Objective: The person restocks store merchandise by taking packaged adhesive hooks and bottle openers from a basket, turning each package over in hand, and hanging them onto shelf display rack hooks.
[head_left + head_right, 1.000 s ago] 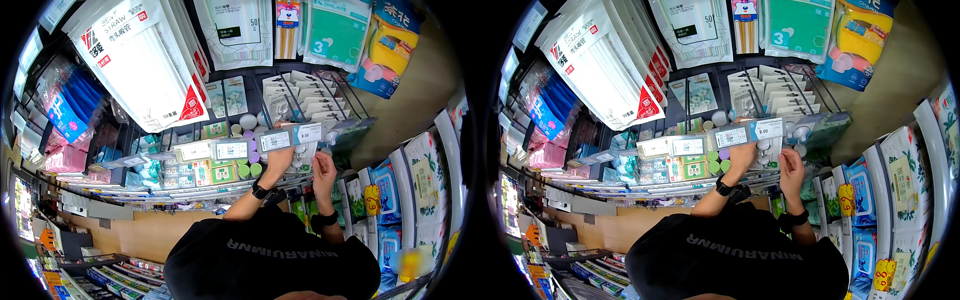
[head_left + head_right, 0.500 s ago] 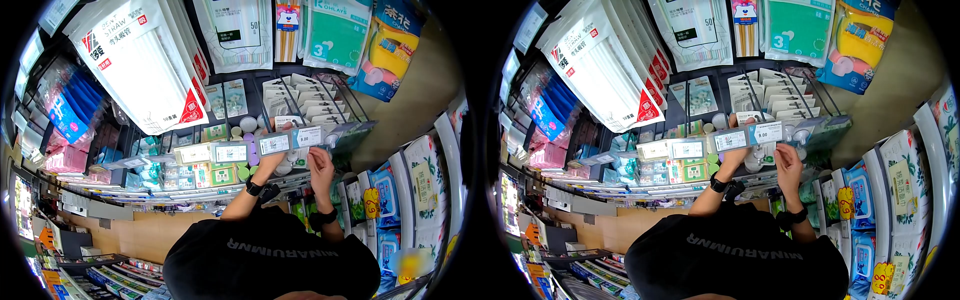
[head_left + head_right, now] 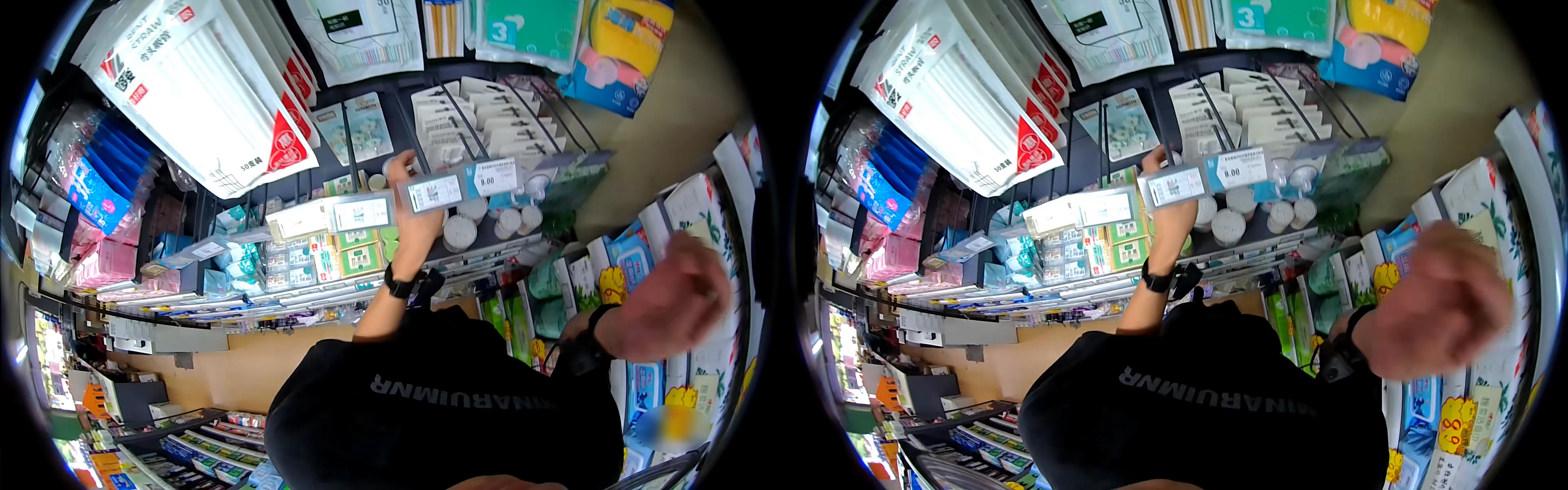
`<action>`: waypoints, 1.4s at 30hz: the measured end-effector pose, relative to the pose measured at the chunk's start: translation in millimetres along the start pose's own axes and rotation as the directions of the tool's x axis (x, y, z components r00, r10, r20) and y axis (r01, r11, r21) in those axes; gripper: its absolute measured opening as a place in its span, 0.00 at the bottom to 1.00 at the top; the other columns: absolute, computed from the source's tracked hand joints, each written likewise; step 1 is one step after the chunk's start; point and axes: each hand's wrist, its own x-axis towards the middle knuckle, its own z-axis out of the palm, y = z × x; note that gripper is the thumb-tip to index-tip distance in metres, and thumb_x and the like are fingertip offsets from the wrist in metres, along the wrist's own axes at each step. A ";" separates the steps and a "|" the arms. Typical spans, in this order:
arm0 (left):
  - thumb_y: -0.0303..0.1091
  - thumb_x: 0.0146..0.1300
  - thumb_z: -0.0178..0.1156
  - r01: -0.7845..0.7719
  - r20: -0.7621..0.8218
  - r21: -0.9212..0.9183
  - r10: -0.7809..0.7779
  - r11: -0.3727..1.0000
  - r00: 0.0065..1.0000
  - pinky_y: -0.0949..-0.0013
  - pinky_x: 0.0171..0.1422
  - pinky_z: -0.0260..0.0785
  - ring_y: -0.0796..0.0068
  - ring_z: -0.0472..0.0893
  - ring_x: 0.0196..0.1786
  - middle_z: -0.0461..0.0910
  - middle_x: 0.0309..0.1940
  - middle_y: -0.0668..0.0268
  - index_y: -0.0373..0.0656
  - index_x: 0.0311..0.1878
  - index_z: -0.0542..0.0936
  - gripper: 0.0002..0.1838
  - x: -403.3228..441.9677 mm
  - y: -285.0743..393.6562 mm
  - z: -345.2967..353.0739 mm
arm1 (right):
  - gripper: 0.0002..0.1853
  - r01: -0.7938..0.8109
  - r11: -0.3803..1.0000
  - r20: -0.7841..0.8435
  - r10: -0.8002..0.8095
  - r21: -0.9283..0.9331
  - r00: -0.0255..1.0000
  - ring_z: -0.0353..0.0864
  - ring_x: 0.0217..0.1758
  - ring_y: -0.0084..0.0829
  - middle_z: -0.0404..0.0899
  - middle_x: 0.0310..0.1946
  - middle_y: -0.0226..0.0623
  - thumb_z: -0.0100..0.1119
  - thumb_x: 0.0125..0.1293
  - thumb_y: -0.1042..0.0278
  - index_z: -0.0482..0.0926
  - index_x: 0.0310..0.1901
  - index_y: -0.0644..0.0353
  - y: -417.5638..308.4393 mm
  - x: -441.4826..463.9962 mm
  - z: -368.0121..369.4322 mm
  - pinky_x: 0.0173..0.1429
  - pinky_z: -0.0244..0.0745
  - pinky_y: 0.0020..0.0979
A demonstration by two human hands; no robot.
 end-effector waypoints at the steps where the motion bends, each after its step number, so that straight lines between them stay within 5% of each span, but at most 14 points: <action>1: 0.32 0.62 0.68 -0.177 0.099 0.145 0.164 0.973 0.981 0.52 0.62 0.68 0.41 0.75 0.56 0.79 0.48 0.46 0.32 0.53 0.77 0.20 -13.3 -21.2 -12.8 | 0.17 0.068 0.997 0.033 -0.069 0.023 0.997 0.81 0.42 0.38 0.82 0.43 0.47 0.57 0.71 0.66 0.75 0.57 0.65 -4.0 10.0 -2.4 0.52 0.76 0.37; 5: 0.32 0.65 0.66 0.062 0.583 0.150 -0.139 0.987 0.801 0.55 0.55 0.73 0.42 0.80 0.51 0.82 0.45 0.46 0.32 0.45 0.81 0.12 -31.4 43.6 -98.6 | 0.18 0.229 0.963 0.188 -0.253 0.142 0.949 0.81 0.43 0.38 0.82 0.43 0.48 0.57 0.71 0.65 0.74 0.58 0.65 -16.4 39.7 -2.2 0.52 0.76 0.37; 7: 0.30 0.64 0.67 0.073 0.847 0.005 -0.043 0.997 0.529 0.58 0.50 0.75 0.47 0.84 0.44 0.84 0.41 0.48 0.31 0.42 0.81 0.11 -15.0 83.8 -152.5 | 0.18 0.250 0.951 0.249 -0.290 0.181 0.924 0.81 0.43 0.38 0.82 0.44 0.48 0.57 0.71 0.64 0.74 0.58 0.65 -21.7 46.6 0.4 0.52 0.76 0.37; 9: 0.33 0.63 0.69 -0.033 0.798 -0.324 0.291 0.946 0.528 0.61 0.38 0.76 0.55 0.86 0.39 0.84 0.40 0.50 0.33 0.41 0.82 0.12 11.2 118.9 -201.2 | 0.19 0.260 0.941 0.288 -0.316 0.215 0.904 0.81 0.43 0.38 0.82 0.44 0.48 0.57 0.71 0.64 0.74 0.58 0.65 -26.8 51.0 2.6 0.52 0.76 0.37; 10: 0.34 0.63 0.70 -0.130 0.611 -0.435 0.398 0.891 0.684 0.65 0.32 0.77 0.61 0.87 0.35 0.85 0.40 0.51 0.37 0.36 0.84 0.09 11.2 125.0 -224.2 | 0.19 0.260 0.940 0.305 -0.320 0.223 0.897 0.81 0.43 0.38 0.82 0.44 0.48 0.57 0.71 0.64 0.74 0.58 0.65 -27.8 51.2 3.2 0.52 0.76 0.37; 12: 0.41 0.76 0.54 -0.412 0.054 -0.461 0.488 0.786 0.871 0.70 0.25 0.75 0.68 0.81 0.27 0.82 0.42 0.51 0.40 0.57 0.75 0.16 17.2 151.1 -234.8 | 0.19 0.255 0.939 0.332 -0.323 0.232 0.886 0.81 0.44 0.38 0.82 0.45 0.48 0.57 0.71 0.63 0.73 0.59 0.65 -33.2 53.6 3.8 0.52 0.76 0.38; 14: 0.42 0.76 0.54 -0.605 -0.256 -0.403 0.550 0.687 0.795 0.69 0.29 0.74 0.67 0.80 0.30 0.82 0.44 0.52 0.40 0.57 0.75 0.17 34.8 173.7 -231.5 | 0.20 0.252 0.937 0.355 -0.327 0.242 0.876 0.82 0.44 0.38 0.82 0.45 0.49 0.57 0.71 0.63 0.73 0.59 0.65 -38.1 53.7 5.4 0.53 0.76 0.38; 17: 0.42 0.76 0.54 -0.711 -0.384 -0.393 0.599 0.583 0.703 0.66 0.33 0.72 0.67 0.79 0.33 0.81 0.45 0.52 0.41 0.58 0.75 0.17 46.1 191.5 -225.2 | 0.20 0.245 0.938 0.375 -0.324 0.245 0.868 0.82 0.44 0.38 0.81 0.45 0.49 0.57 0.71 0.62 0.73 0.59 0.66 -45.6 53.7 5.8 0.53 0.75 0.38; 34: 0.46 0.74 0.51 -0.679 -0.409 -0.486 0.544 0.550 0.733 0.52 0.61 0.65 0.63 0.73 0.56 0.76 0.54 0.57 0.43 0.59 0.75 0.20 27.9 228.7 -221.4 | 0.24 0.282 0.936 0.303 -0.337 0.211 0.892 0.82 0.47 0.39 0.81 0.48 0.50 0.56 0.71 0.58 0.71 0.62 0.66 -93.5 52.5 -12.7 0.54 0.75 0.38; 36: 0.47 0.74 0.50 -0.532 -0.250 -0.625 0.498 0.572 0.830 0.50 0.65 0.64 0.63 0.72 0.59 0.75 0.55 0.57 0.44 0.59 0.75 0.20 14.4 236.0 -221.0 | 0.24 0.299 0.932 0.280 -0.349 0.206 0.894 0.82 0.47 0.39 0.81 0.49 0.51 0.56 0.71 0.58 0.70 0.62 0.66 -99.0 52.1 -14.7 0.54 0.75 0.38; 38: 0.49 0.74 0.51 -0.205 0.124 -0.738 0.428 0.642 0.895 0.59 0.53 0.72 0.66 0.76 0.48 0.78 0.45 0.62 0.43 0.56 0.76 0.20 -4.2 247.5 -216.4 | 0.25 0.315 0.927 0.268 -0.363 0.206 0.893 0.82 0.47 0.39 0.81 0.49 0.51 0.56 0.71 0.58 0.70 0.62 0.66 -104.1 51.9 -16.6 0.54 0.75 0.38; 40: 0.50 0.75 0.52 -0.141 0.138 -0.737 0.351 0.661 0.926 0.67 0.43 0.76 0.68 0.78 0.40 0.80 0.37 0.65 0.43 0.54 0.76 0.20 -24.6 250.6 -185.4 | 0.25 0.325 0.923 0.258 -0.372 0.208 0.892 0.82 0.48 0.39 0.80 0.49 0.51 0.56 0.71 0.57 0.70 0.62 0.66 -109.0 52.2 -18.3 0.54 0.75 0.39; 42: 0.60 0.76 0.35 0.038 0.150 -0.981 0.618 0.190 0.772 0.55 0.36 0.80 0.51 0.84 0.37 0.80 0.41 0.40 0.27 0.55 0.75 0.38 -29.7 244.1 -159.1 | 0.26 0.330 0.922 0.251 -0.375 0.205 0.892 0.82 0.48 0.39 0.80 0.50 0.51 0.56 0.71 0.57 0.69 0.63 0.66 -111.4 51.1 -19.8 0.54 0.75 0.39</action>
